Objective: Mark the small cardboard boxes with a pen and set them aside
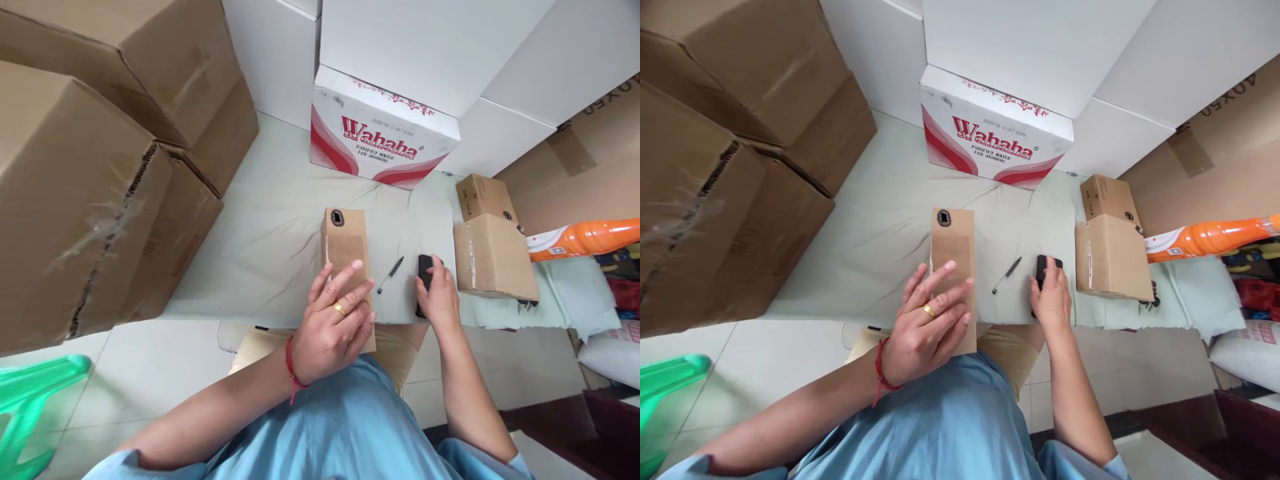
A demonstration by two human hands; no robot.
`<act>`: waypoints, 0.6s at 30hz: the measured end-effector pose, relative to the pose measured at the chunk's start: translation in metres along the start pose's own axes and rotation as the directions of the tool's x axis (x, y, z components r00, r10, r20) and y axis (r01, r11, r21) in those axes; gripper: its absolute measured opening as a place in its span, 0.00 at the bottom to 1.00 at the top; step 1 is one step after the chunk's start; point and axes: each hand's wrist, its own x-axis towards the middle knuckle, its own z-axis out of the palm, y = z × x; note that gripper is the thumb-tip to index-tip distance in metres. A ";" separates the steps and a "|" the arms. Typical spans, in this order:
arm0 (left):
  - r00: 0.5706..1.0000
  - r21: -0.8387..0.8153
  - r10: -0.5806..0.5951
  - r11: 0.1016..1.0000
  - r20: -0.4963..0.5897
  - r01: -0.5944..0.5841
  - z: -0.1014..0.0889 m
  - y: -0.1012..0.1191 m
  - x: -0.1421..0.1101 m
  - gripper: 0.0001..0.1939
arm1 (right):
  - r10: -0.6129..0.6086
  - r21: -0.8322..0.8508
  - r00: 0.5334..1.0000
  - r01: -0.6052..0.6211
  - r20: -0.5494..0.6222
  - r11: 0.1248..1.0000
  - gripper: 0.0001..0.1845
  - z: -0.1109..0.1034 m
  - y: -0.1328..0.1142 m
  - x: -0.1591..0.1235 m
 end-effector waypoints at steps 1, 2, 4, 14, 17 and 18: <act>1.000 -0.011 0.002 1.000 0.003 -0.002 -0.004 -0.002 -0.001 0.04 | 0.076 -0.031 0.996 -0.077 -0.053 0.997 0.43 -0.004 0.008 -0.006; 1.000 -0.028 0.009 1.000 0.011 -0.009 -0.008 -0.005 -0.003 0.04 | 0.155 -0.060 0.984 -0.161 -0.085 0.985 0.46 -0.007 0.016 -0.014; 0.998 -0.058 0.045 0.997 0.037 -0.042 -0.018 -0.012 -0.013 0.11 | 0.290 -0.104 0.954 -0.296 -0.069 0.949 0.52 -0.008 0.027 -0.030; 0.931 -0.020 0.192 0.980 0.312 -0.196 -0.016 -0.033 -0.062 0.21 | 0.462 -0.068 0.887 -0.463 -0.031 0.884 0.56 0.025 0.008 -0.044; 0.939 0.001 0.168 0.984 0.300 -0.177 -0.008 -0.032 -0.063 0.23 | 0.487 -0.012 0.872 -0.487 0.051 0.874 0.56 0.017 0.015 -0.031; 0.943 0.006 0.155 0.986 0.295 -0.164 -0.006 -0.032 -0.063 0.24 | 0.482 0.000 0.873 -0.483 0.077 0.875 0.56 0.013 0.018 -0.029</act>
